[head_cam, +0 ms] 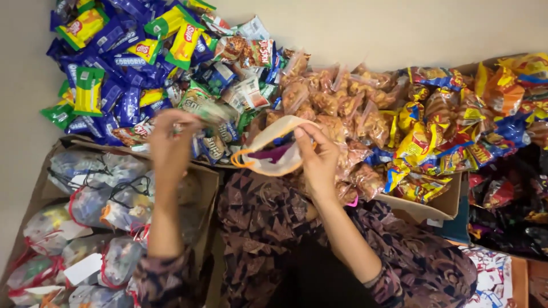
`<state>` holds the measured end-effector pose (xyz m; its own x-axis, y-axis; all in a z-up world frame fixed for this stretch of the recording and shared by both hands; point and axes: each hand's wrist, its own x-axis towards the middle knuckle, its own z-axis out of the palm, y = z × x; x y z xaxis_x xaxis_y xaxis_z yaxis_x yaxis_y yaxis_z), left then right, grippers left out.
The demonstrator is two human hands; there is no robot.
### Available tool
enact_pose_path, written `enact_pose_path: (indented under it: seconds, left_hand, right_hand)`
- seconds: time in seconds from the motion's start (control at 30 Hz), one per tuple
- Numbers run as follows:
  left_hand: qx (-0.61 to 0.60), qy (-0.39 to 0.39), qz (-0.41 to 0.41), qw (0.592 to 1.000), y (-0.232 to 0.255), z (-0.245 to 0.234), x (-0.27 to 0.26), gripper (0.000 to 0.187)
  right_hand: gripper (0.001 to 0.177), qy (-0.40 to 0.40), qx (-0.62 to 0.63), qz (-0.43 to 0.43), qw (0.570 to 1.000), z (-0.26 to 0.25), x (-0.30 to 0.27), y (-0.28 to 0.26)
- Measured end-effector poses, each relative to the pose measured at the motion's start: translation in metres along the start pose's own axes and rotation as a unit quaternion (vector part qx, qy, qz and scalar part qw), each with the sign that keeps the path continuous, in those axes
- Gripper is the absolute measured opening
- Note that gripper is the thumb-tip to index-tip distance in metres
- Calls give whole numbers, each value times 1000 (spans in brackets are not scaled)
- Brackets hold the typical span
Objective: The person is assembling snack gift bags by selecting various snack packets, placing them into small plastic bags, and tying them shut with rubber bands.
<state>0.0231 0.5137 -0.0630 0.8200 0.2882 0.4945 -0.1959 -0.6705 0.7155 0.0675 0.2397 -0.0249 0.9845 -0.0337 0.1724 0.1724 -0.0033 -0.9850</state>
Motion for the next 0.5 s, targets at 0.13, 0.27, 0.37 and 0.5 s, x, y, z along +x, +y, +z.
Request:
enact_pose_path:
  seconds: [0.13, 0.27, 0.37, 0.5]
  left_hand:
    - [-202, 133, -171, 955, 77, -34, -16, 30]
    - [-175, 79, -194, 962, 119, 10, -35, 32]
    - [-92, 52, -159, 982, 126, 28, -33, 30]
    - [-60, 32, -45, 997, 126, 29, -32, 31]
  right_hand:
    - [24, -18, 55, 41, 997, 12, -4, -3]
    - [63, -60, 157, 147, 975, 14, -18, -21]
    - [76, -91, 189, 139, 968, 0, -18, 18]
    - [35, -140, 90, 56, 984, -12, -19, 20]
